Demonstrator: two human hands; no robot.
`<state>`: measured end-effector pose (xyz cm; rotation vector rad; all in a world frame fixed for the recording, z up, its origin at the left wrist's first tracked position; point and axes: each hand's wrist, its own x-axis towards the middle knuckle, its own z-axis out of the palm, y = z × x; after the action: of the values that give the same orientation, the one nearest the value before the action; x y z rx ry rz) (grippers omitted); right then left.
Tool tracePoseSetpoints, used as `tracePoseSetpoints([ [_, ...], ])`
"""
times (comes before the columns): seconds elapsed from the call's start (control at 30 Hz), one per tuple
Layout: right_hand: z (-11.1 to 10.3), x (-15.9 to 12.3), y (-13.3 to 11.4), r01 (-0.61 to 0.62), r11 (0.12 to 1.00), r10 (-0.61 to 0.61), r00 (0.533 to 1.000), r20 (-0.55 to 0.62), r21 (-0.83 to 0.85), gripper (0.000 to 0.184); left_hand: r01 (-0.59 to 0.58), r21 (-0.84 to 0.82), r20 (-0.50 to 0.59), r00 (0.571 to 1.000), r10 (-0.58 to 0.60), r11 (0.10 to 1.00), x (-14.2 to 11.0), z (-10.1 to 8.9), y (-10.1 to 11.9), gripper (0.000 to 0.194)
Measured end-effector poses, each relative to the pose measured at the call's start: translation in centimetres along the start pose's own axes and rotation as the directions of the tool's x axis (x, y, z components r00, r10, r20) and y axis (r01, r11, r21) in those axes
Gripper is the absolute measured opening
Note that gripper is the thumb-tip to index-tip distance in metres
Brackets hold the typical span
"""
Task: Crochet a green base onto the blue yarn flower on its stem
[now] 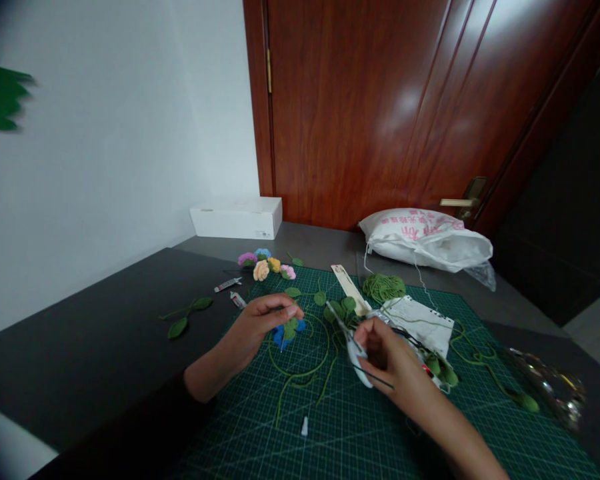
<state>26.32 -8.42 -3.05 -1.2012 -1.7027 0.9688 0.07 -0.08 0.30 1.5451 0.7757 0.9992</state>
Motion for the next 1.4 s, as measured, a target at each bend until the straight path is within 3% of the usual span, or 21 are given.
tracePoseSetpoints([
  [0.07,2.0,0.5,0.1,0.003,0.998,-0.004,1.0,0.008,0.059,0.041,-0.003,-0.004,0.011,1.0,0.003,1.0,-0.1,0.2,0.2,0.019],
  [0.23,4.0,0.9,0.8,0.023,0.995,-0.026,0.999,0.023,0.093,0.038,-0.043,0.01,0.084,0.996,0.042,0.999,-0.2,0.5,0.4,0.023],
  [0.67,4.9,0.7,-0.1,0.082,0.997,-0.082,0.996,-0.019,0.003,0.035,-0.064,-0.022,0.223,0.972,0.068,0.998,-0.8,1.0,1.3,0.024],
  [0.93,4.2,0.8,-0.2,0.111,0.982,-0.112,0.994,0.007,-0.154,0.03,-0.03,-0.004,0.237,0.971,0.03,1.0,-0.8,0.9,1.3,0.025],
  [1.4,4.0,0.8,-0.5,0.128,0.983,-0.125,0.992,0.031,-0.131,0.023,-0.059,0.005,0.265,0.963,0.056,0.998,-0.9,0.7,1.2,0.026],
])
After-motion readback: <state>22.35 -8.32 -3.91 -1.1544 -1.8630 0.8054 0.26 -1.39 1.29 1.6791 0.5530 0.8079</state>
